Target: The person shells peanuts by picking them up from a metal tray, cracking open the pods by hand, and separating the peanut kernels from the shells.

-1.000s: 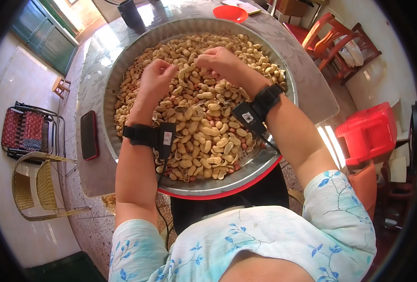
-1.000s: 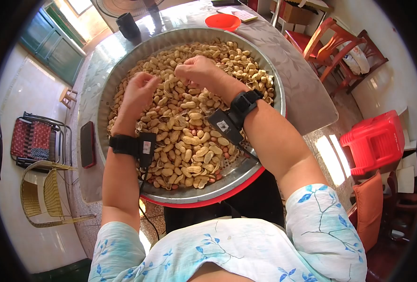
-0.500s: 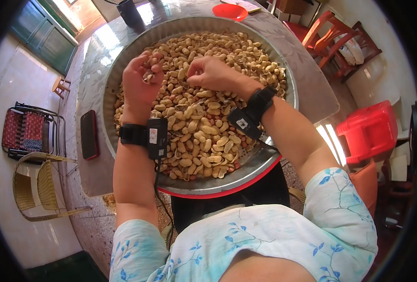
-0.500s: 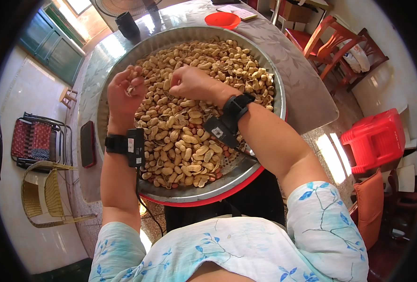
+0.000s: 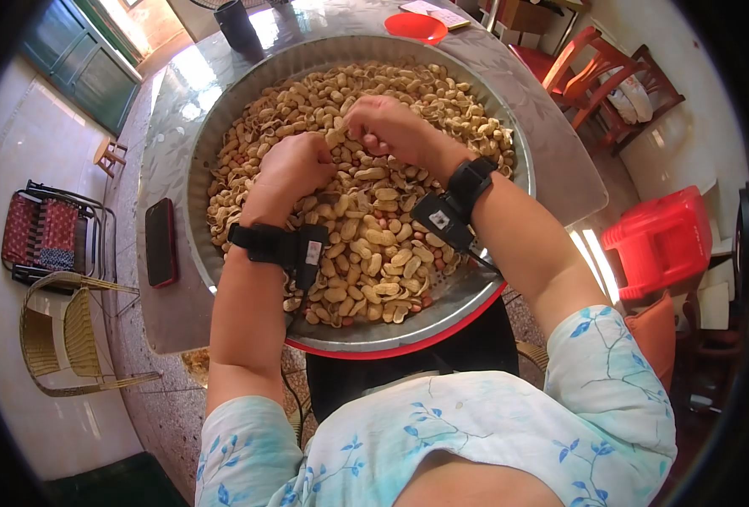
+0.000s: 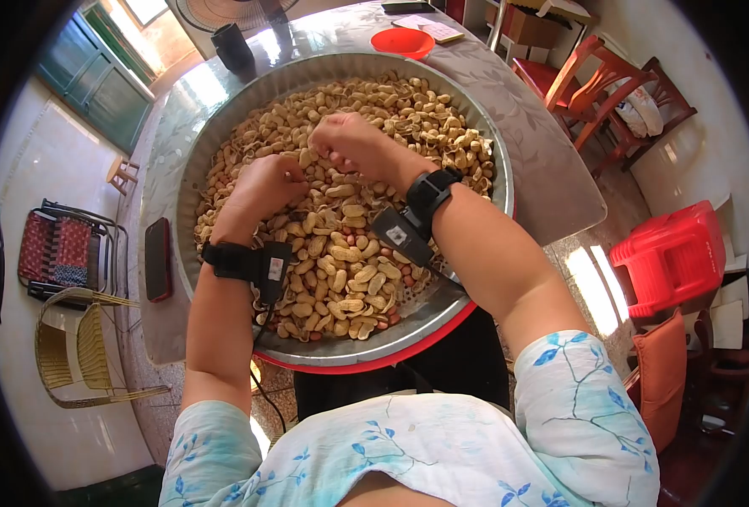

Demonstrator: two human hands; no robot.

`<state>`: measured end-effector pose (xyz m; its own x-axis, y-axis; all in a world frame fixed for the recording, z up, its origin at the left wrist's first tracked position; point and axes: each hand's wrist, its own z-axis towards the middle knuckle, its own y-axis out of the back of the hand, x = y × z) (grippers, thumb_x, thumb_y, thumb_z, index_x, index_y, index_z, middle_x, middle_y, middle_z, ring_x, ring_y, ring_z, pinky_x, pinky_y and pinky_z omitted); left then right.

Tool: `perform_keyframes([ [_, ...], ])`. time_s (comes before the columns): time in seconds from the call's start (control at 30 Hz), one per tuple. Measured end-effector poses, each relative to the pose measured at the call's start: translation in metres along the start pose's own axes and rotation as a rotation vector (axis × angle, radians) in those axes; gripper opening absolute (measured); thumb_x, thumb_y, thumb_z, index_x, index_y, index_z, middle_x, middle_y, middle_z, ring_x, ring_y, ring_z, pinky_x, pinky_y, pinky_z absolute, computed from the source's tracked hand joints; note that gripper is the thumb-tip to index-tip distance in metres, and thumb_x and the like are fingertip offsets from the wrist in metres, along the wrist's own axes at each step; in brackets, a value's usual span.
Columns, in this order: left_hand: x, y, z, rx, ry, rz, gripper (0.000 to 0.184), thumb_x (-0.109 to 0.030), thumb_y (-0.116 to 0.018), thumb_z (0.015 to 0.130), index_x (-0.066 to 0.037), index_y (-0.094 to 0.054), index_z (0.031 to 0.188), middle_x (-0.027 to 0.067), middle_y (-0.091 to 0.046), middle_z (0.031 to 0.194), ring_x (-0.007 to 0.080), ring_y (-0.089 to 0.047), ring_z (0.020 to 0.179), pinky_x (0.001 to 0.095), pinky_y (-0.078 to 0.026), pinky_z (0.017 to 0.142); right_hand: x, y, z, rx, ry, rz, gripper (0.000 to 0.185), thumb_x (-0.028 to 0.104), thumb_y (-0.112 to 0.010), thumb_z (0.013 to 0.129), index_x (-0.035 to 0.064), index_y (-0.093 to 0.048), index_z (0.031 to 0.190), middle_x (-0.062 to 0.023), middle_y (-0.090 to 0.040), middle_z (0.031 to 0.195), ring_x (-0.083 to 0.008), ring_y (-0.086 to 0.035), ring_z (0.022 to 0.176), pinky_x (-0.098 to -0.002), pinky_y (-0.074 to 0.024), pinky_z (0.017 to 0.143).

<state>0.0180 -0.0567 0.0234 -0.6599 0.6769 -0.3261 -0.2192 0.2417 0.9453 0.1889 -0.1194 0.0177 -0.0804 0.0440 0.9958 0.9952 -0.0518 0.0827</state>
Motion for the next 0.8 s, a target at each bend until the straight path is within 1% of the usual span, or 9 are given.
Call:
perform_keyframes([
  [0.03, -0.003, -0.002, 0.0, -0.03, -0.043, 0.102, 0.02, -0.02, -0.065, 0.068, -0.005, -0.063, 0.08, 0.008, -0.06, 0.069, 0.0165, -0.057, 0.064, 0.0297, -0.046, 0.06, 0.0, 0.005, 0.001, 0.066, -0.084, 0.384, 0.011, 0.014, -0.05, 0.077, 0.0044, -0.054, 0.08, -0.0027, -0.054, 0.073, -0.0071, -0.045, 0.056, -0.0197, -0.0368, 0.043],
  [0.1, -0.005, 0.0, 0.001, -0.016, -0.03, 0.112, 0.022, -0.023, -0.065, 0.069, -0.003, -0.063, 0.077, 0.009, -0.06, 0.07, 0.018, -0.057, 0.068, 0.0313, -0.046, 0.066, 0.015, -0.002, -0.007, -0.058, -0.116, 0.523, 0.009, 0.012, -0.048, 0.077, 0.0062, -0.052, 0.082, -0.0035, -0.053, 0.072, -0.0066, -0.042, 0.05, -0.0181, -0.0337, 0.041],
  [0.17, 0.0, 0.005, 0.002, -0.021, 0.03, -0.376, 0.021, -0.022, -0.062, 0.074, -0.002, -0.06, 0.08, 0.0066, -0.057, 0.069, 0.015, -0.054, 0.061, 0.0273, -0.046, 0.055, 0.019, -0.003, -0.01, -0.012, 0.002, 0.666, 0.005, 0.013, -0.051, 0.08, 0.0076, -0.05, 0.081, -0.0014, -0.052, 0.069, -0.0054, -0.04, 0.047, -0.017, -0.032, 0.04],
  [0.2, 0.007, 0.008, 0.003, -0.022, 0.029, -0.375, 0.021, -0.022, -0.062, 0.074, -0.002, -0.06, 0.08, 0.0066, -0.057, 0.069, 0.015, -0.054, 0.061, 0.0273, -0.046, 0.055, 0.015, -0.004, -0.008, -0.011, 0.003, 0.666, 0.005, 0.013, -0.051, 0.08, 0.0076, -0.05, 0.081, -0.0014, -0.052, 0.069, -0.0054, -0.04, 0.047, -0.017, -0.032, 0.04],
  [0.27, 0.017, 0.017, 0.007, 0.099, 0.111, -1.573, 0.019, -0.021, -0.056, 0.081, -0.003, -0.056, 0.088, 0.0025, -0.054, 0.067, 0.0079, -0.047, 0.053, 0.0189, -0.036, 0.042, 0.01, -0.01, -0.004, -0.052, 0.158, 0.195, 0.009, 0.016, -0.055, 0.082, 0.0087, -0.05, 0.083, 0.0011, -0.049, 0.066, -0.005, -0.038, 0.047, -0.0171, -0.0299, 0.039],
  [0.37, 0.009, 0.01, 0.007, 0.03, 0.018, -1.849, 0.011, -0.014, -0.051, 0.085, -0.007, -0.053, 0.093, -0.0004, -0.051, 0.067, 0.0019, -0.039, 0.048, 0.0133, -0.026, 0.038, 0.012, -0.019, -0.009, 0.003, 0.084, 0.425, 0.013, 0.019, -0.058, 0.082, 0.009, -0.05, 0.083, 0.0035, -0.044, 0.063, -0.0043, -0.036, 0.046, -0.0172, -0.0279, 0.038],
  [0.57, -0.008, 0.012, 0.0, -0.203, -0.255, -1.231, 0.008, -0.009, -0.051, 0.086, -0.007, -0.053, 0.093, -0.0015, -0.053, 0.074, 0.0002, -0.04, 0.051, 0.0136, -0.029, 0.041, 0.01, -0.022, -0.007, 0.139, -0.08, 0.807, 0.018, 0.026, -0.051, 0.086, 0.0082, -0.05, 0.083, 0.0027, -0.041, 0.063, -0.0055, -0.035, 0.048, -0.0169, -0.0273, 0.039],
  [0.7, -0.02, 0.009, -0.002, -0.281, -0.284, -1.048, 0.009, -0.008, -0.05, 0.086, -0.006, -0.053, 0.094, -0.0022, -0.053, 0.075, -0.0014, -0.04, 0.054, 0.0129, -0.03, 0.043, 0.009, -0.027, -0.008, 0.107, -0.067, 0.979, 0.018, 0.028, -0.051, 0.085, 0.0106, -0.049, 0.085, 0.0006, -0.045, 0.073, -0.0071, -0.041, 0.058, -0.0181, -0.0337, 0.044],
  [0.8, -0.019, 0.005, -0.001, -0.303, -0.321, -1.02, 0.009, -0.005, -0.05, 0.085, -0.005, -0.052, 0.094, -0.0021, -0.053, 0.078, 0.0004, -0.046, 0.06, 0.0139, -0.037, 0.05, 0.013, -0.031, -0.012, 0.081, -0.046, 0.931, 0.017, 0.029, -0.052, 0.085, 0.0123, -0.049, 0.087, -0.0004, -0.046, 0.078, -0.0081, -0.043, 0.061, -0.0187, -0.0364, 0.046],
])
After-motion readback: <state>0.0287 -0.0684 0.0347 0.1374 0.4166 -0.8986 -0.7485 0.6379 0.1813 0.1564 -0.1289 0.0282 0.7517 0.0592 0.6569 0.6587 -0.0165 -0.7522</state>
